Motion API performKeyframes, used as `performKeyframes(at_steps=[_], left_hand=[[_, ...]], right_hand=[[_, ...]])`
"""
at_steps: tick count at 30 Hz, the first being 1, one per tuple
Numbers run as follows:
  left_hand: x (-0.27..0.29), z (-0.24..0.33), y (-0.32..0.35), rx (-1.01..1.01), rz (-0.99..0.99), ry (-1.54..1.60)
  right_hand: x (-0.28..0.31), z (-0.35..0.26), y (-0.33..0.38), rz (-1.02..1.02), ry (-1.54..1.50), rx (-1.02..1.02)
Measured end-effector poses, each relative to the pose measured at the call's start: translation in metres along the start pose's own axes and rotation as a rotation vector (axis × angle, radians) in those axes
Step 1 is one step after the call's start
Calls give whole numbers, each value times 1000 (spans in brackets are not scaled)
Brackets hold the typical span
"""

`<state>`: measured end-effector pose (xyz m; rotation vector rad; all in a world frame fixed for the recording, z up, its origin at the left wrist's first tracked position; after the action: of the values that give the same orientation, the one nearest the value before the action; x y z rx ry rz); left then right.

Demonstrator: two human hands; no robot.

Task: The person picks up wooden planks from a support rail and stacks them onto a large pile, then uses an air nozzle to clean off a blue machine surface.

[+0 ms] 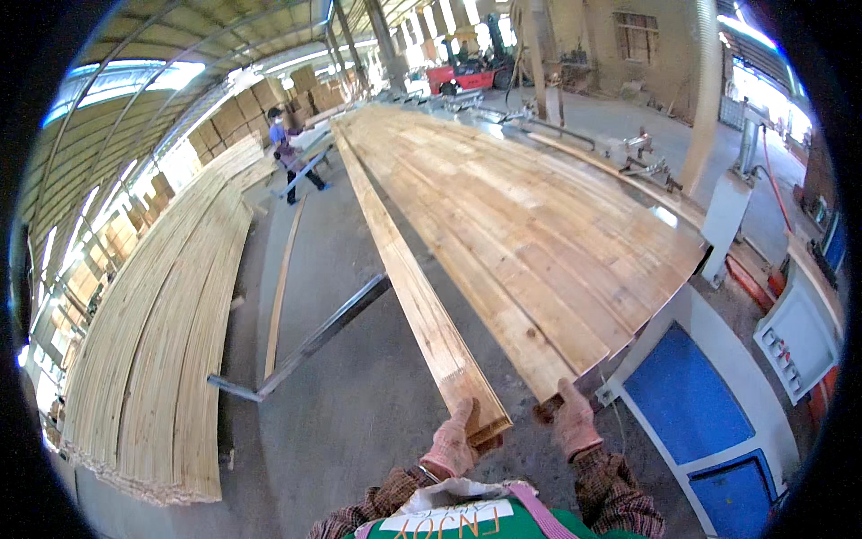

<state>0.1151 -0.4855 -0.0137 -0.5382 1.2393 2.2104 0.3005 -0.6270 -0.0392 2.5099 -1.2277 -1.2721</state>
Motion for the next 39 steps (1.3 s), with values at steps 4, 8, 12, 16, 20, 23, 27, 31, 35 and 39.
performKeyframes(at_steps=[4,8,12,16,20,23,27,31,35,39], left_hand=[[-33,-21,-42,-9,-263,-61],[-49,-21,-41,-9,-301,-22],[-47,-23,-53,42,-187,38],[-39,-22,-43,1,-58,92],[-33,-15,-21,-97,39,51],[-43,-16,-16,-129,86,-1],[-49,-6,-10,-209,205,-176],[-78,4,-2,-272,208,-570],[-138,15,12,-253,212,-742],[-151,7,-21,-408,231,-1058]], right_hand=[[-25,-7,-15,-128,-130,45],[-3,0,-48,28,-82,-18],[15,-1,-58,28,22,16],[46,12,-73,43,113,96],[4,-6,-44,-35,594,463],[-28,-13,-28,-70,1009,685],[-79,-45,4,-293,1387,739],[-79,-53,10,-334,1569,968],[-46,-46,-10,-176,1009,666],[-15,-25,-14,-76,642,573]])
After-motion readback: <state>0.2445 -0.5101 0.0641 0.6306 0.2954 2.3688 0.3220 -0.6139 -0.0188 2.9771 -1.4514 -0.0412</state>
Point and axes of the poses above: each hand's wrist, its own y-axis away from the middle knuckle, its own x-axis out of the back of the hand, z = x × y, the point moved 4 cm from there along -y, towards the middle knuckle, and after that the axes turned 1 degree about -y, right-handed, at the moved point
